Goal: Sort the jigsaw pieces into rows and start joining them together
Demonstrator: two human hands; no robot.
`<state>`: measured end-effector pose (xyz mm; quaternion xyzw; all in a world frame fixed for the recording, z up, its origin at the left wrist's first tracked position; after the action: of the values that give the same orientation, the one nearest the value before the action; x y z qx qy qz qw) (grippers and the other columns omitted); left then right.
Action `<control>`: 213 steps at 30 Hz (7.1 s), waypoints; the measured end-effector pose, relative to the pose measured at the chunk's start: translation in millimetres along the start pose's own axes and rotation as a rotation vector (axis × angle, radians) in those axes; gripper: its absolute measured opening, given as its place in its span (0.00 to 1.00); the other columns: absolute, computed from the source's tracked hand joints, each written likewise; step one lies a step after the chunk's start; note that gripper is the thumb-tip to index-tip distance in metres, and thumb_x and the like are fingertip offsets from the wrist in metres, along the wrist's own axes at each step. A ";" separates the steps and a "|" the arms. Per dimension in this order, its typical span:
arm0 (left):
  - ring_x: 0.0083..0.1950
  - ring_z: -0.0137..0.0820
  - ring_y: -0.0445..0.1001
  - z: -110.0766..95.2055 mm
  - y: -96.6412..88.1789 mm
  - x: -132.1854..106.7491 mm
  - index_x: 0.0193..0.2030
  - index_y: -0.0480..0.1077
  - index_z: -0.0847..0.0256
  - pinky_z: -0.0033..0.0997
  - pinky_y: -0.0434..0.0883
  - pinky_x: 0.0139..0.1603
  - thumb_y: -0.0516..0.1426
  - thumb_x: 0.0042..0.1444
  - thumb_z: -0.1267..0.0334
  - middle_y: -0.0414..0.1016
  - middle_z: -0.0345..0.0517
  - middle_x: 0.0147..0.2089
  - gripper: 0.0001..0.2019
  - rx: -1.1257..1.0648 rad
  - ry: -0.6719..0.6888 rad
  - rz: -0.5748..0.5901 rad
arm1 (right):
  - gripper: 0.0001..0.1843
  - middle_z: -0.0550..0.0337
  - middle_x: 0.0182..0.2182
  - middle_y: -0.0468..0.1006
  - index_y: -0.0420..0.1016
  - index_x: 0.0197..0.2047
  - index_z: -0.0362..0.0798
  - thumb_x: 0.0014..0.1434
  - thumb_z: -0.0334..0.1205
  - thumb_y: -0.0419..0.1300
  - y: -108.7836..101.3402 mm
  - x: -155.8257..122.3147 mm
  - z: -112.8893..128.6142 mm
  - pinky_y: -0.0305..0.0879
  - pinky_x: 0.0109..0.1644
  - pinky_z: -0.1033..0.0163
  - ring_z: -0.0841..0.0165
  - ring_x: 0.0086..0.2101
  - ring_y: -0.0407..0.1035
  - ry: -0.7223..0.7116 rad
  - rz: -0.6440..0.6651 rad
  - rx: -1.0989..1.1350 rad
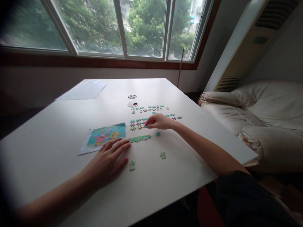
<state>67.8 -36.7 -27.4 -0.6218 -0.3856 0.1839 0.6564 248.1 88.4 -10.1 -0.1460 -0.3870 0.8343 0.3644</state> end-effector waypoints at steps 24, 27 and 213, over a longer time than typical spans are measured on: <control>0.59 0.44 0.55 0.8 0.8 0.5 0.55 0.61 0.62 0.49 0.56 0.57 0.47 0.58 0.59 0.63 0.50 0.57 0.19 0.002 0.006 0.006 | 0.16 0.56 0.30 0.76 0.76 0.39 0.41 0.48 0.41 0.61 -6.1 -46.9 -23.0 0.67 0.31 0.67 0.75 0.26 0.68 0.327 -0.249 0.396; 0.59 0.44 0.55 1.3 1.7 0.5 0.55 0.61 0.62 0.49 0.56 0.57 0.48 0.58 0.59 0.63 0.50 0.57 0.19 0.005 0.002 0.010 | 0.13 0.55 0.33 0.76 0.76 0.36 0.42 0.46 0.39 0.62 -2.1 -47.1 -23.8 0.70 0.37 0.65 0.73 0.30 0.71 0.346 -0.257 0.516; 0.55 0.43 0.59 2.9 -4.2 12.2 0.46 0.66 0.60 0.50 0.59 0.54 0.48 0.58 0.60 0.65 0.53 0.51 0.12 0.032 -0.011 -0.095 | 0.11 0.59 0.29 0.69 0.72 0.32 0.44 0.47 0.41 0.64 52.2 -16.6 63.6 0.57 0.39 0.65 0.70 0.33 0.63 -0.096 0.055 -0.223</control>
<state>72.5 -26.6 -20.2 -0.5912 -0.4153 0.1619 0.6722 200.3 19.4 -8.2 -0.1562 -0.4900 0.8019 0.3041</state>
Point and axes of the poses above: each hand's wrist, its own x-axis towards the middle knuckle, its own y-axis out of the palm, z = x × y, the point moved 6 cm from there along x, towards the middle knuckle
